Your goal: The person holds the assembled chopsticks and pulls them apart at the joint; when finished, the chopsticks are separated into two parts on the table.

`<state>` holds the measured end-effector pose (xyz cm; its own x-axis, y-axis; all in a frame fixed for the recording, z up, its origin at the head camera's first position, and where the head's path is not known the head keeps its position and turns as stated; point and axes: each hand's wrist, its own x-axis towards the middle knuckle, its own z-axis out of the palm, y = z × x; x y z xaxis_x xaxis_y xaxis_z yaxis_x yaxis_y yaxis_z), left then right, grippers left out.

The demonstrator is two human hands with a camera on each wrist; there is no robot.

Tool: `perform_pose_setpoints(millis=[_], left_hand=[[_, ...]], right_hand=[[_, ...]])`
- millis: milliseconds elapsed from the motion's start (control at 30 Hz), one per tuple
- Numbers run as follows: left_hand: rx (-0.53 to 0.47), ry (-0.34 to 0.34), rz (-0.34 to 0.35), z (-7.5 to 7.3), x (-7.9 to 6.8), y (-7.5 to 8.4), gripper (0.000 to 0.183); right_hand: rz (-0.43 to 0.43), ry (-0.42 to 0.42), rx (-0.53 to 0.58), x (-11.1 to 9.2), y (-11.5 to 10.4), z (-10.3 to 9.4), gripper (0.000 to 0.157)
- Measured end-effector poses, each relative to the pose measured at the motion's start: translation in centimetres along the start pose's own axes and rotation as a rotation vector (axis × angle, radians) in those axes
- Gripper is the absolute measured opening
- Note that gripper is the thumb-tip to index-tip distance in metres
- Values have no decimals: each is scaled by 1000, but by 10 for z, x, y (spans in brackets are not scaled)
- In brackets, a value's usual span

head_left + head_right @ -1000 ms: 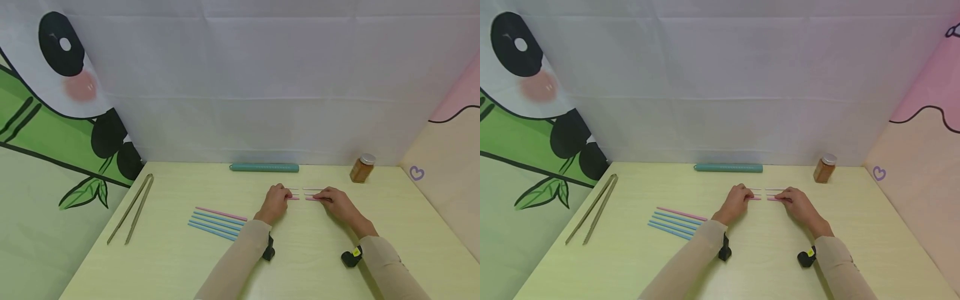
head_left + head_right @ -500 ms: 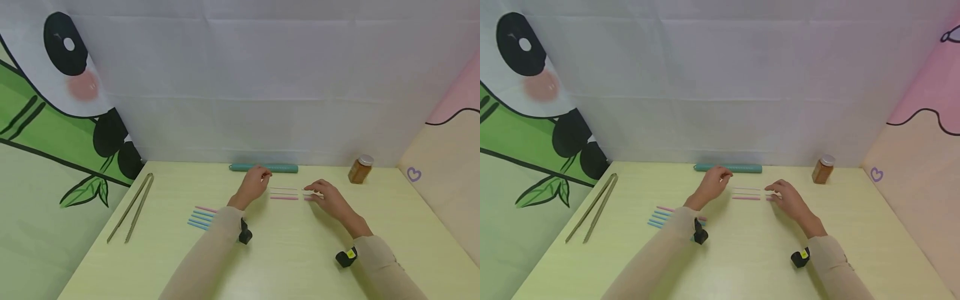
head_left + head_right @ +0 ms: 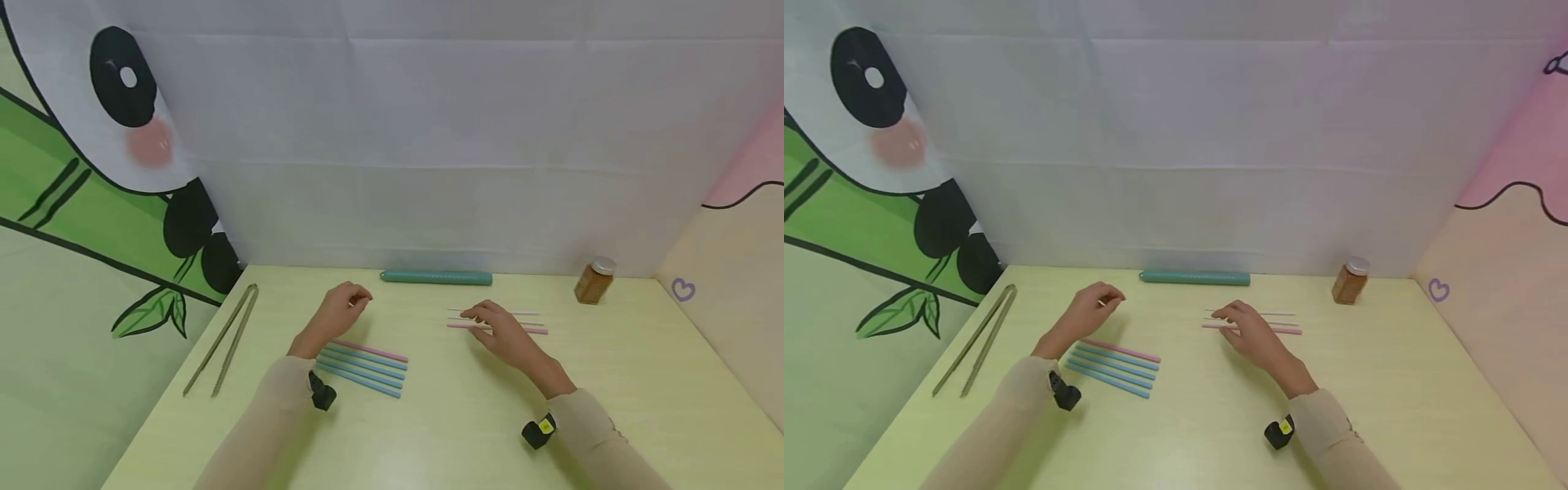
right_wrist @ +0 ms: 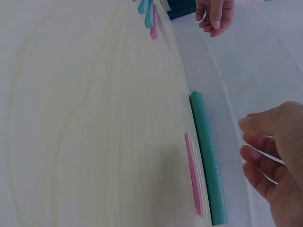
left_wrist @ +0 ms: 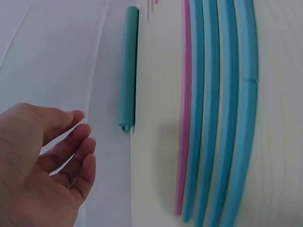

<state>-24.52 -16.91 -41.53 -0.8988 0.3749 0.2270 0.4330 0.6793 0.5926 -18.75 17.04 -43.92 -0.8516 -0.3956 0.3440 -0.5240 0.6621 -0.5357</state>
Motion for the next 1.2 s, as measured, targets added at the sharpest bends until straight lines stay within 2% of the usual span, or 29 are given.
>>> perform_pose_setpoints(millis=[200, 333, 467, 633, 900, 1067, 1200], left_hand=[[-61, -113, -56, -14, -23, -25, 21], [-122, -183, -64, -11, -33, -41, 18], [-146, -221, -53, -3, -40, -52, 16], [-134, -228, -14, 2, -41, -53, 14], [-18, -236, 29, 6, -35, -55, 5], [-3, -237, 74, 7, -33, -57, 5], [8, -243, 59, 4, -31, -49, 4]], right_hand=[[-18, -37, 78, 9, -13, 28, 28], [5, -73, 128, 15, -23, 49, 31], [54, -134, 183, 19, -33, 67, 30], [56, -184, 177, 23, -39, 81, 21], [18, -176, 113, 29, -44, 90, 5], [24, -170, 81, 30, -45, 92, 4], [76, -151, 98, 31, -48, 88, 5]])
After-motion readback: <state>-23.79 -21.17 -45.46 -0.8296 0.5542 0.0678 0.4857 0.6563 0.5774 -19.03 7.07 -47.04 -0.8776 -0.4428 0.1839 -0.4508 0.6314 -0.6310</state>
